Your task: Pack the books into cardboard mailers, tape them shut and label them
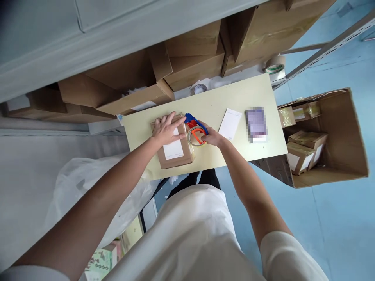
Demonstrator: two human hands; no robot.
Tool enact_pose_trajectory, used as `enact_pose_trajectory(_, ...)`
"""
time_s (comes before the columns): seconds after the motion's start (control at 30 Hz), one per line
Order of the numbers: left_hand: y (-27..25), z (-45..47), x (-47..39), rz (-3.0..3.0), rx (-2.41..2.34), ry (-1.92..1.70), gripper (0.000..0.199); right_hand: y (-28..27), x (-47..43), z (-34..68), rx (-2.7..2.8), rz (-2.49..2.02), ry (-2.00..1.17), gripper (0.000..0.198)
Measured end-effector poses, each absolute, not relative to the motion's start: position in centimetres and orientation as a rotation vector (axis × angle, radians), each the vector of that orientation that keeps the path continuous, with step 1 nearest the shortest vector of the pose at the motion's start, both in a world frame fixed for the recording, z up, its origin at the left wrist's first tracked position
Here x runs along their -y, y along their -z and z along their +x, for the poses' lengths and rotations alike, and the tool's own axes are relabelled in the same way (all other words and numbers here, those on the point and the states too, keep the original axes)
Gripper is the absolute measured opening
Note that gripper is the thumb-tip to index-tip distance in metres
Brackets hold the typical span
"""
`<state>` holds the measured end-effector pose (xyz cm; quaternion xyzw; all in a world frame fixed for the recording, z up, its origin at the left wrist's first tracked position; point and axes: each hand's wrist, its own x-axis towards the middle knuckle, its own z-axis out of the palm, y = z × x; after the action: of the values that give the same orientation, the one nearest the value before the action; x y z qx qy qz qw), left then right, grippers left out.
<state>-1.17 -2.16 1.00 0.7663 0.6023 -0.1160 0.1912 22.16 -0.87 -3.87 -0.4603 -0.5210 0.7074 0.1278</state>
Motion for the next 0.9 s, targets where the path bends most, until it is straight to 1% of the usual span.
enact_pose_trajectory(0.07,-1.0,-1.2,2.2,2.169,-1.687,0.342,0.073,4.4,1.7,23.0,1.603,-1.344,-1.998,0.090)
enact_pose_trajectory(0.17,-1.1,-1.2,2.2,2.178,-1.682,0.370,0.073,5.5,5.1,25.4,1.640,-1.323,-2.050,0.091)
enact_pose_trajectory(0.27,-1.1,-1.2,2.2,2.181,-1.677,0.389,0.073,6.2,10.9,28.0,1.587,-1.325,-2.121,0.090)
enact_pose_trajectory(0.33,-1.1,-1.1,2.1,2.183,-1.671,0.391,0.073,6.4,15.3,28.8,1.537,-1.360,-2.088,0.089)
enact_pose_trajectory(0.43,-1.1,-1.1,2.1,2.169,-1.679,0.385,0.074,6.1,21.0,27.7,1.399,-1.425,-2.038,0.090)
enact_pose_trajectory(0.53,-1.0,-1.2,2.3,2.115,-1.738,0.341,0.074,5.7,23.7,24.8,1.153,-1.466,-1.969,0.093)
enact_pose_trajectory(0.63,-0.7,-1.8,3.5,1.919,-1.961,0.242,0.076,5.3,21.8,22.5,0.941,-1.524,-1.851,0.096)
enact_pose_trajectory(0.7,-0.7,-2.3,4.8,1.664,-2.157,0.240,0.083,5.1,18.1,22.1,0.912,-1.543,-1.773,0.095)
enact_pose_trajectory(0.77,-0.8,-2.9,6.0,1.510,-2.256,0.305,0.092,4.9,13.5,22.5,0.985,-1.537,-1.753,0.091)
enact_pose_trajectory(0.83,-1.0,-3.2,6.9,1.653,-2.191,0.363,0.097,4.7,9.4,23.0,1.074,-1.456,-1.870,0.088)
enact_pose_trajectory(0.9,-1.1,-3.4,7.1,1.962,-1.980,0.365,0.093,4.4,6.5,23.4,1.147,-1.398,-1.983,0.088)
